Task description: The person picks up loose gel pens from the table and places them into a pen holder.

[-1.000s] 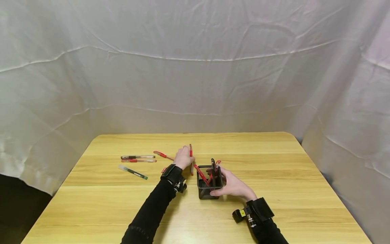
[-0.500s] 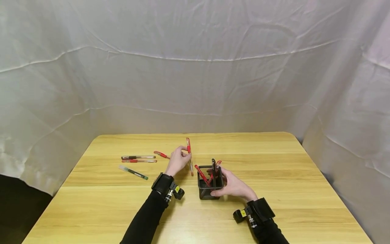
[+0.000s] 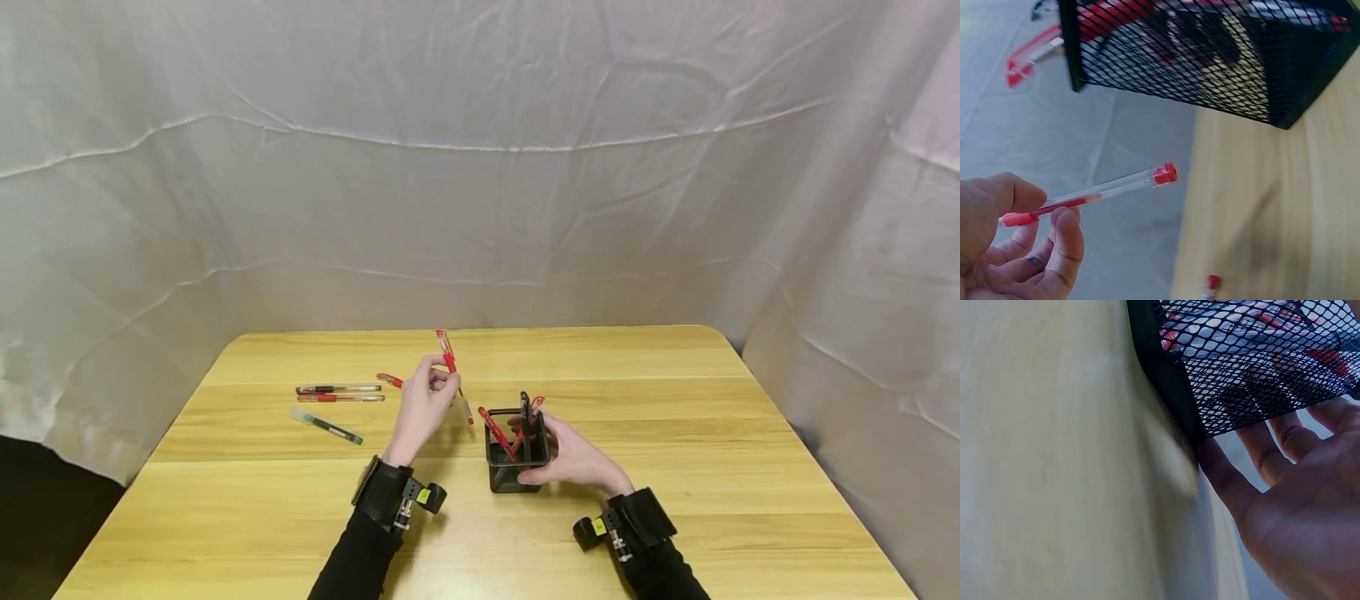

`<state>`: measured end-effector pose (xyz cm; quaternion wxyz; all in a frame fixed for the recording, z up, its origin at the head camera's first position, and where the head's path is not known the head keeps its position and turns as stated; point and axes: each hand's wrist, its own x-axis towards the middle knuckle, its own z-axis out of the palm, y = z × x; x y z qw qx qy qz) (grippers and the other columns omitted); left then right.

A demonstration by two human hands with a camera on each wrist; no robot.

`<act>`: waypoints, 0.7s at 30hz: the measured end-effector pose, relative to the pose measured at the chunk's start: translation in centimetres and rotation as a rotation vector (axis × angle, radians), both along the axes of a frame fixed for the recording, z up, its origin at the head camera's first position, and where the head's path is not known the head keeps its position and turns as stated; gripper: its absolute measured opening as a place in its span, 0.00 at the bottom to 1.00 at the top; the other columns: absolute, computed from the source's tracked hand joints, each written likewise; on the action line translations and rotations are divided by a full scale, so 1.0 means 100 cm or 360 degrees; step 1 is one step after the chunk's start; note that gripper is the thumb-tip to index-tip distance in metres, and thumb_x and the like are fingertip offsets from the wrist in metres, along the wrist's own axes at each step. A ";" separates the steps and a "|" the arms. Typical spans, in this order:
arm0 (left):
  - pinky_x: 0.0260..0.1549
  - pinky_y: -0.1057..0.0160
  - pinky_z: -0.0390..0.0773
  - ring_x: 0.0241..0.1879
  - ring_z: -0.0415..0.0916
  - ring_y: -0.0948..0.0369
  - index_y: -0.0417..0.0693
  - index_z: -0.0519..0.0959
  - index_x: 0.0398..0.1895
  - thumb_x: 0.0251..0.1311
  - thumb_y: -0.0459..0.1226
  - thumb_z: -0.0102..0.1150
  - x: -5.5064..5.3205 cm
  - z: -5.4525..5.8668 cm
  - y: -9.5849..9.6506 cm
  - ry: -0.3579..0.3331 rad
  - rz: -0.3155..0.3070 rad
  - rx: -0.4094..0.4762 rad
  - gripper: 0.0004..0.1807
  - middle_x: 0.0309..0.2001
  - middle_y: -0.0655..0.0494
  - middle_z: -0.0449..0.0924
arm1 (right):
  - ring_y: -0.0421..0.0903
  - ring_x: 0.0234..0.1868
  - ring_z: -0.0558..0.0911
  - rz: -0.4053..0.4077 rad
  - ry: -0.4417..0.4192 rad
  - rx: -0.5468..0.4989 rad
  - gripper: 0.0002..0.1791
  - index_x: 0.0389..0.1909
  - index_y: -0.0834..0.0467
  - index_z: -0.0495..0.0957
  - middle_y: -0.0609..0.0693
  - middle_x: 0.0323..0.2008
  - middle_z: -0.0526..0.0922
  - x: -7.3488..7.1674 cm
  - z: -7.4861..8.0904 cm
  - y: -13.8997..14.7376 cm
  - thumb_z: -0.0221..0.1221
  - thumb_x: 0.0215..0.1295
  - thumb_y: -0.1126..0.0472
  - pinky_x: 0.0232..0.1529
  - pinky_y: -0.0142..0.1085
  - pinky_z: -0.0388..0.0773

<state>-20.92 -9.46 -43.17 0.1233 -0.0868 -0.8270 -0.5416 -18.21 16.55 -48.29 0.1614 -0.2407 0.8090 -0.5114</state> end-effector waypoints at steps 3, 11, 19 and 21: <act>0.28 0.71 0.79 0.31 0.83 0.53 0.37 0.75 0.55 0.68 0.32 0.56 0.009 0.006 -0.001 0.0062 0.0013 0.0052 0.14 0.36 0.41 0.86 | 0.65 0.68 0.71 0.0010 0.0005 0.0004 0.49 0.73 0.52 0.64 0.59 0.63 0.77 0.001 0.001 0.000 0.76 0.49 0.56 0.66 0.73 0.61; 0.34 0.72 0.79 0.35 0.82 0.56 0.38 0.76 0.53 0.68 0.32 0.58 0.027 0.023 -0.004 0.0253 0.0064 0.0095 0.12 0.38 0.42 0.87 | 0.65 0.68 0.70 0.0036 0.0012 -0.0016 0.48 0.73 0.54 0.64 0.59 0.61 0.78 0.002 0.002 -0.001 0.76 0.50 0.57 0.66 0.73 0.61; 0.39 0.72 0.83 0.38 0.84 0.53 0.36 0.76 0.53 0.69 0.35 0.60 0.038 0.037 0.002 0.0402 0.0068 0.0141 0.14 0.40 0.43 0.85 | 0.65 0.67 0.72 0.0023 0.0014 -0.0008 0.49 0.73 0.53 0.64 0.59 0.60 0.79 0.003 0.002 0.000 0.76 0.49 0.57 0.65 0.74 0.62; 0.40 0.70 0.84 0.37 0.84 0.53 0.36 0.77 0.50 0.68 0.34 0.61 0.040 0.040 0.005 0.0457 0.0048 0.0141 0.12 0.39 0.43 0.84 | 0.65 0.66 0.72 0.0023 0.0015 -0.0016 0.49 0.73 0.53 0.64 0.59 0.60 0.79 0.002 0.002 0.000 0.76 0.49 0.57 0.65 0.73 0.62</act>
